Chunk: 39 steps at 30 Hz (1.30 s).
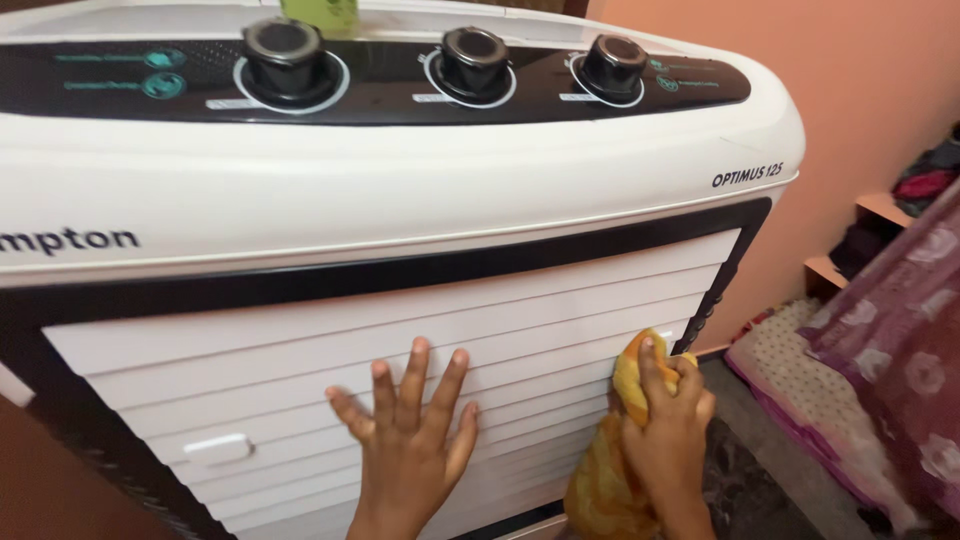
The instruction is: The person wipes the louvers of an air cooler with a cloth and closes the louvers by hand.
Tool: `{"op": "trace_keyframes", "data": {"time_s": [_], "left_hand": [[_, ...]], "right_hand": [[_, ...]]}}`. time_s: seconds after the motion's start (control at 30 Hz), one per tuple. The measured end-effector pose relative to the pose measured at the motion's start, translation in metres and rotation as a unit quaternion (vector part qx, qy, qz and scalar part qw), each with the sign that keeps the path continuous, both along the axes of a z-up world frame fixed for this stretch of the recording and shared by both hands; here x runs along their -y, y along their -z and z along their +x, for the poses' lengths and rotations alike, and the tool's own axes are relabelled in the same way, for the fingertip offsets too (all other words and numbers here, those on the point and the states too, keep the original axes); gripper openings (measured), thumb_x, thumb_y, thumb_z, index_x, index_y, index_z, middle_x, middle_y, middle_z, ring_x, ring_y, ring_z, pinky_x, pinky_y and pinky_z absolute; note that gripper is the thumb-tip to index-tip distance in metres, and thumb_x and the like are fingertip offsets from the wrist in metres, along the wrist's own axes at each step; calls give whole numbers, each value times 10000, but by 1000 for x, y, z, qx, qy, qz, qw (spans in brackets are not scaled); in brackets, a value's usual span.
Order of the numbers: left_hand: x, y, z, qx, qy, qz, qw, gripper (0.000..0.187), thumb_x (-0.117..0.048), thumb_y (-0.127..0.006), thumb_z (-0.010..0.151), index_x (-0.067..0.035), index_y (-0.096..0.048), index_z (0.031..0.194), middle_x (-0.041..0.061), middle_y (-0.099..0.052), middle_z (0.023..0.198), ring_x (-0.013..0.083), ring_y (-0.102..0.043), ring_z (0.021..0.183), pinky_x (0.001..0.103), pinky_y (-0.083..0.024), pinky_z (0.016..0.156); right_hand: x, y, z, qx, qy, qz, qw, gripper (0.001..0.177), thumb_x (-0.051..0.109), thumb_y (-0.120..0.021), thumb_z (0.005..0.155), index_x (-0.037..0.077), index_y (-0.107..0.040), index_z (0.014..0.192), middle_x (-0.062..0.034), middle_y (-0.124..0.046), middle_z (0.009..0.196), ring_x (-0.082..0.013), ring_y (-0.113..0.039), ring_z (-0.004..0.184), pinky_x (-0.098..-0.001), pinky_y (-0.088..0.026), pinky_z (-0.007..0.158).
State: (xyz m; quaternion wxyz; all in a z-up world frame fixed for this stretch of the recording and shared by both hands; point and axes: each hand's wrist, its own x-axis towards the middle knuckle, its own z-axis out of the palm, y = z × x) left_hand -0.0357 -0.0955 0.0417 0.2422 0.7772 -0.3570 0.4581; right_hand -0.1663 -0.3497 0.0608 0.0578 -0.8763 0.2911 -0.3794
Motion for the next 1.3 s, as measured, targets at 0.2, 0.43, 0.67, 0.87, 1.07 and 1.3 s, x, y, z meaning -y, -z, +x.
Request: {"op": "trace_keyframes", "data": {"time_s": [0.2,0.43,0.67,0.87,1.07,1.3], "left_hand": [[47,-5,-6,-2,-59,48,997,816,-598,-574,1003,-267,-217,1658,99,-19,1739,290,152,1582,692,206,1135],[52,14,12,48,-171,103,979,959,-753,-505,1024,-246,-78,1717,139,120,1733,295,189,1594,694,231,1138],[52,12,13,57,-182,101,976,936,-738,-510,1027,-231,-114,1707,143,105,1738,313,168,1596,691,227,1142],[50,15,12,51,-182,105,976,920,-725,-512,1035,-229,-129,1708,145,99,1738,312,175,1594,686,231,1144],[50,16,10,35,-173,98,979,925,-722,-528,1028,-230,-129,1702,142,103,1741,311,184,1592,681,244,1136],[48,18,11,25,-165,105,980,914,-705,-537,1029,-229,-141,1702,151,103,1734,309,187,1586,666,261,1124]], "right_hand": [[16,12,2,-17,-61,17,998,970,22,-764,631,295,-450,1508,-158,-400,1391,-441,-439,1194,-500,-511,931],[33,40,4,-11,-105,-21,994,899,53,-775,647,271,-492,1471,-179,-412,1355,-441,-432,1182,-520,-505,942],[29,17,-13,60,-148,-55,986,927,46,-742,550,257,-527,1427,-147,-476,1264,-398,-450,1160,-542,-475,976],[-17,-21,21,33,-199,-69,977,918,-1,-728,611,266,-534,1468,-137,-441,1284,-426,-437,1179,-469,-516,921],[-4,-19,21,20,-167,-58,984,918,-27,-698,605,279,-547,1457,-114,-418,1322,-401,-432,1207,-469,-531,925],[27,-8,14,-13,-104,-70,992,864,0,-718,619,248,-579,1435,-112,-403,1342,-390,-415,1193,-471,-530,941]]}}
